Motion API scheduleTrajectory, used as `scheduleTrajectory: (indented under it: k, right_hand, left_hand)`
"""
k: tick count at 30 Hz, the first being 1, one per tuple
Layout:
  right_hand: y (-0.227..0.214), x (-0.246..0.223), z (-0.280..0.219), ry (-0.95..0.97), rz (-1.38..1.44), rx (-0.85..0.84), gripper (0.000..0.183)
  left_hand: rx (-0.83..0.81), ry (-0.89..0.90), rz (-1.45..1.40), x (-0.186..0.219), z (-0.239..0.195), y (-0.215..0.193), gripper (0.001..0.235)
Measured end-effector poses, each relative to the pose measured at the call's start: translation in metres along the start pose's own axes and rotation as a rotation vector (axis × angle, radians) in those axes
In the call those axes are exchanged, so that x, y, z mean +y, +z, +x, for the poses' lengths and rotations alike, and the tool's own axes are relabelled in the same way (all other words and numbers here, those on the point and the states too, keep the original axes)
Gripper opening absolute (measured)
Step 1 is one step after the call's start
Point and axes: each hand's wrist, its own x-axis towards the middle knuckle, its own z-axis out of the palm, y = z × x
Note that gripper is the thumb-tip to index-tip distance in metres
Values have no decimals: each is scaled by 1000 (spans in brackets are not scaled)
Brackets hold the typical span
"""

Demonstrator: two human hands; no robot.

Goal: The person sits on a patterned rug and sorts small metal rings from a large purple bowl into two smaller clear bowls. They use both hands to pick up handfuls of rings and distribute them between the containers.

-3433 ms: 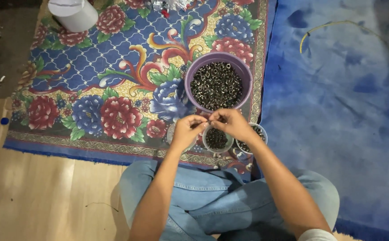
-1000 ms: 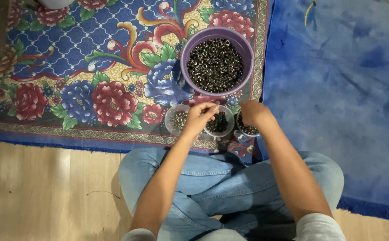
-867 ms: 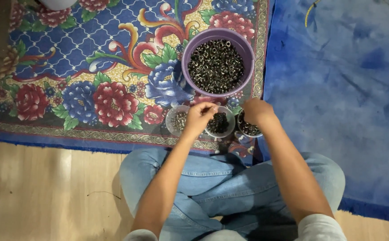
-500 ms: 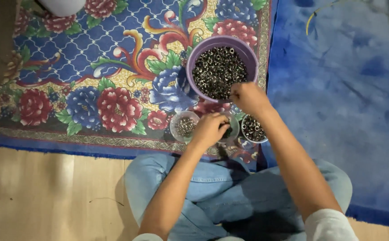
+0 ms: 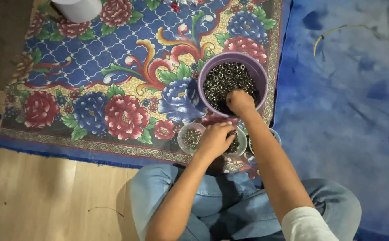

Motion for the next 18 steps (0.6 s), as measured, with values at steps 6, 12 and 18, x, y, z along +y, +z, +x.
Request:
scheduleTrajectory:
  k: [6, 12, 18]
  right_hand:
    - [19, 25, 9, -10, 309, 82, 13]
    - [-41, 17, -37, -40, 511, 77, 17]
    - [-72, 10, -136, -55, 829, 36, 21]
  left_hand:
    - [24, 1, -44, -11, 2, 14, 19]
    - [111, -82, -67, -12, 2, 6, 17]
    - [187, -33, -161, 1, -2, -13, 24]
